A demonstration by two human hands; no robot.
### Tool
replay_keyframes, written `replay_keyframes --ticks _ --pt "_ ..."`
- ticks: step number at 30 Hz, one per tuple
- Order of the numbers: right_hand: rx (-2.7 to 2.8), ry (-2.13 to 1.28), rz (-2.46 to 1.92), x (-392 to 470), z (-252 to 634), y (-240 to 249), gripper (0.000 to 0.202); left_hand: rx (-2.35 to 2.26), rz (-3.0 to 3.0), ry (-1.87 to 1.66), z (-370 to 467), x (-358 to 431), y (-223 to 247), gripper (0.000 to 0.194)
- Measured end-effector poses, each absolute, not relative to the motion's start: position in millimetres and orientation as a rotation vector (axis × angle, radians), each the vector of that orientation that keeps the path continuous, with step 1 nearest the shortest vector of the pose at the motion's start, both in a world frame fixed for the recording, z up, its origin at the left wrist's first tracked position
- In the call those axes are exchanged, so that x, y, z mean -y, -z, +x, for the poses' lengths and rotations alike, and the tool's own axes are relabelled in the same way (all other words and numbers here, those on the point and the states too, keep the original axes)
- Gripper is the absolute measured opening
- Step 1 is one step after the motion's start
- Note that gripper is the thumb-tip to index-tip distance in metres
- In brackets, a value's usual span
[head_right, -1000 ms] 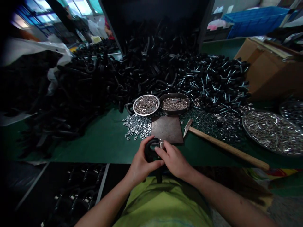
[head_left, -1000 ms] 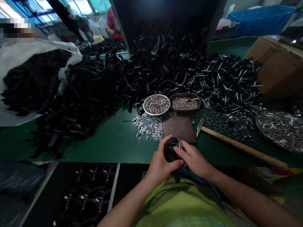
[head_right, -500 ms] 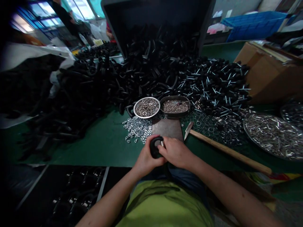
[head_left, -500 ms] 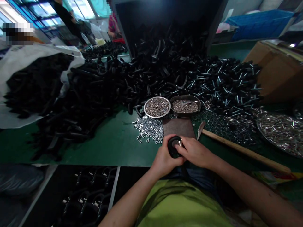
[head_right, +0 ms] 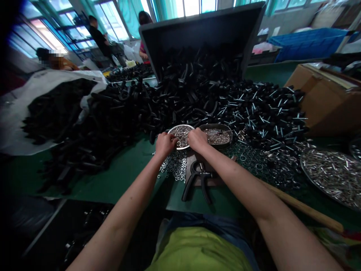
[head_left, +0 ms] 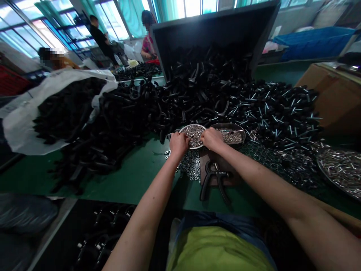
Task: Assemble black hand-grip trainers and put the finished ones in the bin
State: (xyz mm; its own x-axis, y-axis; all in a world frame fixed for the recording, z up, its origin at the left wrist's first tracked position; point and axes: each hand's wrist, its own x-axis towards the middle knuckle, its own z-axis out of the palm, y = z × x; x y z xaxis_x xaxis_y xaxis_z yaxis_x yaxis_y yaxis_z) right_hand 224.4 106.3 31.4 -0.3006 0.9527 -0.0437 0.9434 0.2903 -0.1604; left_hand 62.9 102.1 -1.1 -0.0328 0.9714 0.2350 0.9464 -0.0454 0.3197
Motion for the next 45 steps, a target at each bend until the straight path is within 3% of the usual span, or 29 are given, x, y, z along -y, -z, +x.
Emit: replay_keyframes --ticks 6,19,23,26,31,38,42,45 --pt "2.454 -0.238 -1.871 -125.6 200.6 -19.3 0.029 -2.026 2.118 -0.590 60.6 -123.9 6.2 0.014" --pt "2.536 -0.268 -1.803 -122.6 203.2 -17.7 0.027 -1.936 1.793 -0.920 59.4 -121.5 -1.9 0.018" --pt "2.554 -0.297 -1.755 -121.8 205.7 -17.5 0.032 -1.539 1.514 -1.151 62.5 -102.5 -5.6 0.041" --pt "2.545 -0.343 -1.744 -123.3 205.1 -16.4 0.030 -1.283 1.296 -1.230 67.9 -79.7 -7.8 0.033" --pt "2.448 -0.423 -1.689 -123.9 205.2 -14.9 0.026 -1.261 1.264 -1.122 77.1 -31.9 -3.5 0.026" --pt "2.178 -0.642 -1.470 -100.6 238.8 -16.6 0.036 -1.327 1.844 -0.838 97.9 15.3 13.1 0.015" --pt "1.863 -1.048 -1.298 -67.8 271.6 -2.7 0.022 -1.396 2.000 -0.735 110.6 17.8 19.6 0.010" --pt "1.884 -0.995 -1.371 -48.5 289.9 11.6 0.018 -1.444 2.024 -0.690 115.6 16.4 20.5 0.010"
